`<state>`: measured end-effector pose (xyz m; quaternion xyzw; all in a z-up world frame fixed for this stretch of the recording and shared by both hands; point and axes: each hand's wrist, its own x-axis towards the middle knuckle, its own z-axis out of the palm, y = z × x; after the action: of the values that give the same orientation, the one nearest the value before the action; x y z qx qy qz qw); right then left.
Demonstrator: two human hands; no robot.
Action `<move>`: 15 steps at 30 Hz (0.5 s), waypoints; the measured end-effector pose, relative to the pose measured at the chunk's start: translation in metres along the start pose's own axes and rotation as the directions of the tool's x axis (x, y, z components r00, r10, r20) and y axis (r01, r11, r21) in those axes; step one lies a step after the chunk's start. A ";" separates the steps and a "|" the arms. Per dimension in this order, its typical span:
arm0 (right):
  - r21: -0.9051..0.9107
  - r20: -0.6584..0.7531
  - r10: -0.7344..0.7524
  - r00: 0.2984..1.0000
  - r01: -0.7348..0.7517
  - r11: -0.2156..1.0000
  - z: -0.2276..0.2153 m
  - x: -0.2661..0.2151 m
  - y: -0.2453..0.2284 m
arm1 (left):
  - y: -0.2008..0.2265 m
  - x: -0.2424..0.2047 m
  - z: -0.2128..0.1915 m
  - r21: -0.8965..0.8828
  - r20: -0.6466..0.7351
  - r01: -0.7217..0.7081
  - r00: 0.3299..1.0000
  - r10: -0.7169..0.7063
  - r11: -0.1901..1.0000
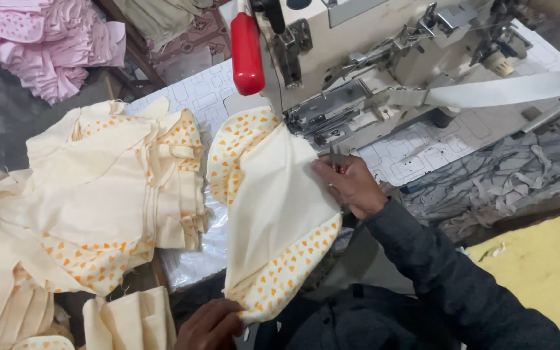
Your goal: Trimming excess threads and fabric from baby clothes using small scissors at a sewing workstation.
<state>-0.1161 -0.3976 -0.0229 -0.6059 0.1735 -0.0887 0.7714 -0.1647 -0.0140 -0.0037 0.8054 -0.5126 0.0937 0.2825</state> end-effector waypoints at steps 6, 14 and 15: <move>0.157 -0.034 0.096 0.995 -0.089 0.983 0.020 -0.018 -0.015 | -0.032 -0.062 0.001 0.291 0.022 -0.014 1.000 0.008 0.957; 0.159 -0.015 0.157 0.987 -0.153 0.975 0.006 -0.026 0.002 | -0.023 -0.051 0.009 0.168 -0.052 0.090 0.995 -0.082 0.982; 0.151 -0.009 0.132 0.991 -0.129 0.980 0.005 -0.025 0.003 | -0.027 -0.053 0.009 0.187 -0.045 0.094 0.995 -0.088 0.978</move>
<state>-0.1380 -0.3840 -0.0208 -0.5325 0.2133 -0.0564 0.8172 -0.1665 0.0299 -0.0441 0.8493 -0.4588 0.1435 0.2181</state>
